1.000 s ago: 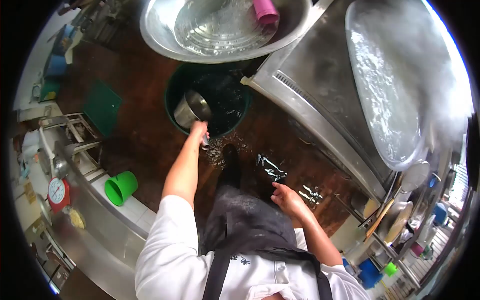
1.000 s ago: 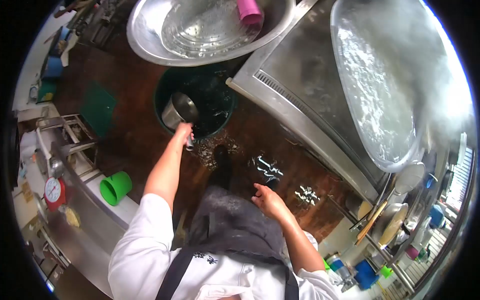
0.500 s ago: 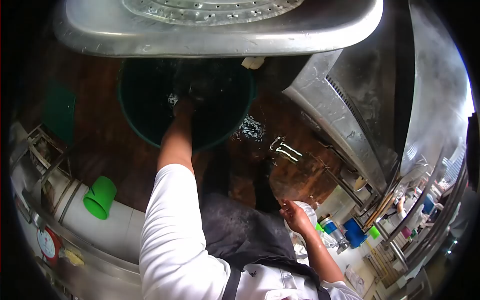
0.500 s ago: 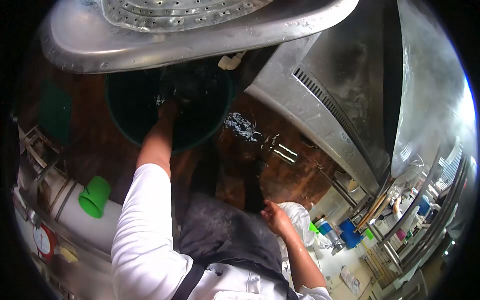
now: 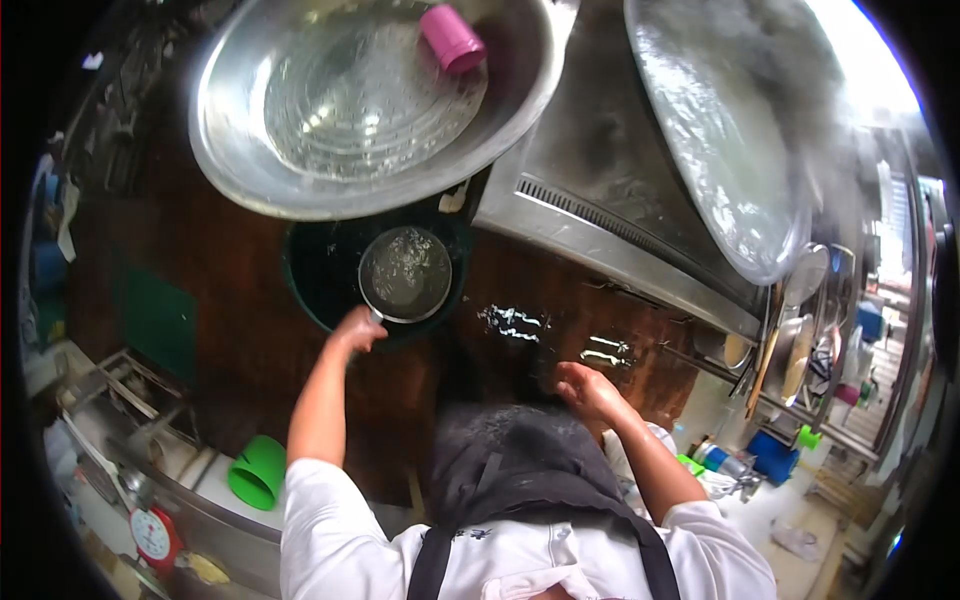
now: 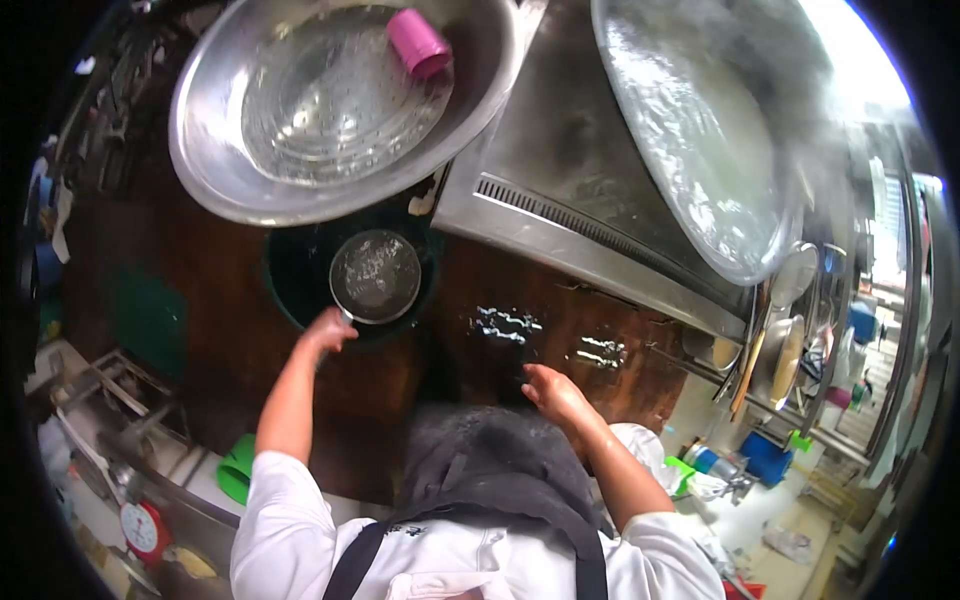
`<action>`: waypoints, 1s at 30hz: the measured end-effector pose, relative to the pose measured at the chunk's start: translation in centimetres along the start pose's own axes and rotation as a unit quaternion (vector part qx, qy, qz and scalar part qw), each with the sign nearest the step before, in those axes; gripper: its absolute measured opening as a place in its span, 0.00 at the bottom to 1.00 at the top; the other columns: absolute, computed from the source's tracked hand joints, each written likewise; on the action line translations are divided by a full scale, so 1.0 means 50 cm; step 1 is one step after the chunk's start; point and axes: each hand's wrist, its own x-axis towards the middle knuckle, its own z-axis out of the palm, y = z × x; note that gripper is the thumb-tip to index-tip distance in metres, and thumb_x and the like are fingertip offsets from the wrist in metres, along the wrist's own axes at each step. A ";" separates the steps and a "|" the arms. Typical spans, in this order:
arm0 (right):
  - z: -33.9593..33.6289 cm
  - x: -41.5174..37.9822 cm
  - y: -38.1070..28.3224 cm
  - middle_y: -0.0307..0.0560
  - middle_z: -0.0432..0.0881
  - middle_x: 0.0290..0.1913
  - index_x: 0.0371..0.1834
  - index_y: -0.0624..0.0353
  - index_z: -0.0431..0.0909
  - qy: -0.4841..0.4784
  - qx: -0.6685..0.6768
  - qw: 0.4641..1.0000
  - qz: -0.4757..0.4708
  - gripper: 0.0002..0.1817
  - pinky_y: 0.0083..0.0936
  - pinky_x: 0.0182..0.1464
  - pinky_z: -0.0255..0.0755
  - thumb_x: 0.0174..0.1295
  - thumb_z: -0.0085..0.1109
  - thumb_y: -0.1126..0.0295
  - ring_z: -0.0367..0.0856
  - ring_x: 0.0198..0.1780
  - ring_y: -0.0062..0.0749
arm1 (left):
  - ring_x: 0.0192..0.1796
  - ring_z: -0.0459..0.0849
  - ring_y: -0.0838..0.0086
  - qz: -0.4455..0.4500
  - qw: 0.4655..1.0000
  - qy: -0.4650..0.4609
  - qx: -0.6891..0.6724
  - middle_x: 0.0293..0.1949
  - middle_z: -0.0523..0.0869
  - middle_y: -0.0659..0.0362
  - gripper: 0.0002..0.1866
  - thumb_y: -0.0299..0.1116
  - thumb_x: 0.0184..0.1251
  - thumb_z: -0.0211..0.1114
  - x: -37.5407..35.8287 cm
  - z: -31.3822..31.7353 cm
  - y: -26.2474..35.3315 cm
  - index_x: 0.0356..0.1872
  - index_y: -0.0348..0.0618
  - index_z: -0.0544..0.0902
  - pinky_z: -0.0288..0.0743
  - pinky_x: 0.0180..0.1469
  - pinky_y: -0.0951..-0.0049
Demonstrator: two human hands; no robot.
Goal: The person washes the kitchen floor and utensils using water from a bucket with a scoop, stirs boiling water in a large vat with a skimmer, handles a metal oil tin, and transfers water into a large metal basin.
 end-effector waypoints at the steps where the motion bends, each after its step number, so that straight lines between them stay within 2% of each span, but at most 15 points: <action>1: -0.027 -0.001 -0.049 0.56 0.85 0.39 0.62 0.61 0.75 -0.012 0.003 1.000 0.015 0.23 0.37 0.46 0.78 0.66 0.63 0.66 0.85 0.42 0.47 | 0.14 0.77 0.75 0.028 0.998 0.003 -0.049 0.17 0.78 0.60 0.08 0.27 0.52 0.71 -0.066 0.024 0.041 0.29 0.38 0.79 0.70 0.16 0.70; 4: -0.065 0.020 -0.083 0.55 0.85 0.40 0.62 0.61 0.75 0.002 -0.017 0.998 -0.052 0.22 0.38 0.47 0.78 0.66 0.63 0.66 0.84 0.44 0.49 | 0.14 0.76 0.77 0.046 0.995 0.039 -0.078 0.15 0.74 0.64 0.10 0.29 0.57 0.71 -0.213 0.105 0.121 0.23 0.41 0.76 0.70 0.16 0.71; 5: -0.074 0.027 -0.091 0.54 0.85 0.41 0.62 0.60 0.75 0.015 -0.008 0.998 -0.063 0.22 0.37 0.48 0.78 0.66 0.62 0.66 0.84 0.44 0.47 | 0.14 0.76 0.78 0.080 0.990 0.043 -0.110 0.14 0.74 0.65 0.12 0.29 0.57 0.71 -0.273 0.130 0.164 0.22 0.42 0.75 0.70 0.16 0.72; 6: -0.086 0.046 -0.101 0.53 0.85 0.41 0.62 0.59 0.75 0.028 0.000 0.997 -0.077 0.21 0.36 0.49 0.78 0.67 0.62 0.66 0.84 0.44 0.45 | 0.14 0.75 0.78 0.086 0.987 0.060 -0.123 0.15 0.74 0.64 0.11 0.30 0.57 0.72 -0.318 0.156 0.195 0.25 0.43 0.75 0.70 0.17 0.73; 8: -0.099 0.080 -0.107 0.51 0.85 0.40 0.62 0.57 0.76 0.068 0.035 0.990 -0.117 0.21 0.35 0.49 0.78 0.66 0.63 0.66 0.84 0.43 0.43 | 0.15 0.73 0.78 0.108 0.974 0.069 -0.187 0.22 0.76 0.62 0.16 0.31 0.56 0.73 -0.396 0.203 0.253 0.39 0.38 0.75 0.69 0.17 0.73; 12: -0.154 0.165 -0.130 0.52 0.85 0.39 0.59 0.60 0.77 0.093 0.059 0.974 -0.196 0.19 0.35 0.49 0.78 0.65 0.60 0.69 0.84 0.41 0.42 | 0.16 0.73 0.79 0.120 0.964 0.092 -0.217 0.24 0.76 0.62 0.20 0.31 0.57 0.74 -0.518 0.265 0.412 0.44 0.36 0.73 0.69 0.19 0.76; 14: -0.184 0.214 -0.148 0.57 0.85 0.39 0.53 0.61 0.81 0.127 0.075 0.964 -0.222 0.16 0.37 0.50 0.78 0.62 0.59 0.70 0.85 0.44 0.50 | 0.16 0.74 0.79 0.125 0.967 0.098 -0.196 0.24 0.76 0.62 0.21 0.31 0.57 0.74 -0.556 0.280 0.481 0.45 0.36 0.73 0.70 0.19 0.76; 16: -0.226 0.262 -0.165 0.56 0.84 0.33 0.52 0.62 0.81 0.102 0.087 0.972 -0.191 0.16 0.35 0.49 0.79 0.63 0.53 0.71 0.85 0.40 0.46 | 0.17 0.74 0.81 0.120 0.971 0.121 -0.168 0.24 0.77 0.63 0.20 0.32 0.57 0.74 -0.565 0.294 0.535 0.44 0.36 0.73 0.71 0.20 0.77; 18: -0.238 0.336 -0.157 0.58 0.86 0.38 0.49 0.63 0.82 0.203 0.066 0.947 -0.240 0.15 0.37 0.51 0.79 0.63 0.53 0.70 0.87 0.44 0.49 | 0.17 0.74 0.81 0.113 0.973 0.139 -0.149 0.24 0.77 0.63 0.19 0.32 0.57 0.73 -0.582 0.309 0.610 0.42 0.37 0.73 0.71 0.20 0.77; 23: -0.327 0.428 -0.168 0.62 0.85 0.46 0.47 0.64 0.82 0.209 0.111 0.951 -0.201 0.13 0.39 0.55 0.77 0.63 0.52 0.72 0.83 0.52 0.55 | 0.17 0.75 0.81 0.084 0.977 0.188 -0.063 0.24 0.77 0.63 0.14 0.30 0.58 0.71 -0.550 0.336 0.735 0.38 0.36 0.74 0.70 0.20 0.76; 26: -0.359 0.460 -0.155 0.62 0.85 0.46 0.44 0.64 0.81 0.243 0.027 0.938 -0.247 0.14 0.41 0.54 0.76 0.66 0.49 0.67 0.82 0.53 0.56 | 0.18 0.75 0.80 0.062 0.976 0.204 -0.045 0.24 0.77 0.62 0.15 0.30 0.58 0.71 -0.521 0.345 0.790 0.38 0.35 0.74 0.71 0.21 0.75; 27: -0.364 0.469 -0.168 0.64 0.83 0.45 0.42 0.62 0.80 0.187 0.197 0.951 -0.145 0.18 0.43 0.54 0.74 0.68 0.45 0.60 0.82 0.51 0.58 | 0.18 0.75 0.80 0.051 0.976 0.208 -0.038 0.25 0.77 0.62 0.15 0.30 0.59 0.71 -0.514 0.347 0.805 0.39 0.35 0.75 0.70 0.20 0.76; 30: -0.360 0.504 -0.154 0.66 0.82 0.45 0.44 0.60 0.80 0.127 0.228 0.956 -0.134 0.21 0.46 0.54 0.73 0.68 0.42 0.54 0.81 0.52 0.58 | 0.17 0.74 0.80 0.029 0.976 0.215 -0.006 0.25 0.77 0.61 0.14 0.33 0.63 0.70 -0.492 0.350 0.838 0.36 0.36 0.74 0.70 0.20 0.75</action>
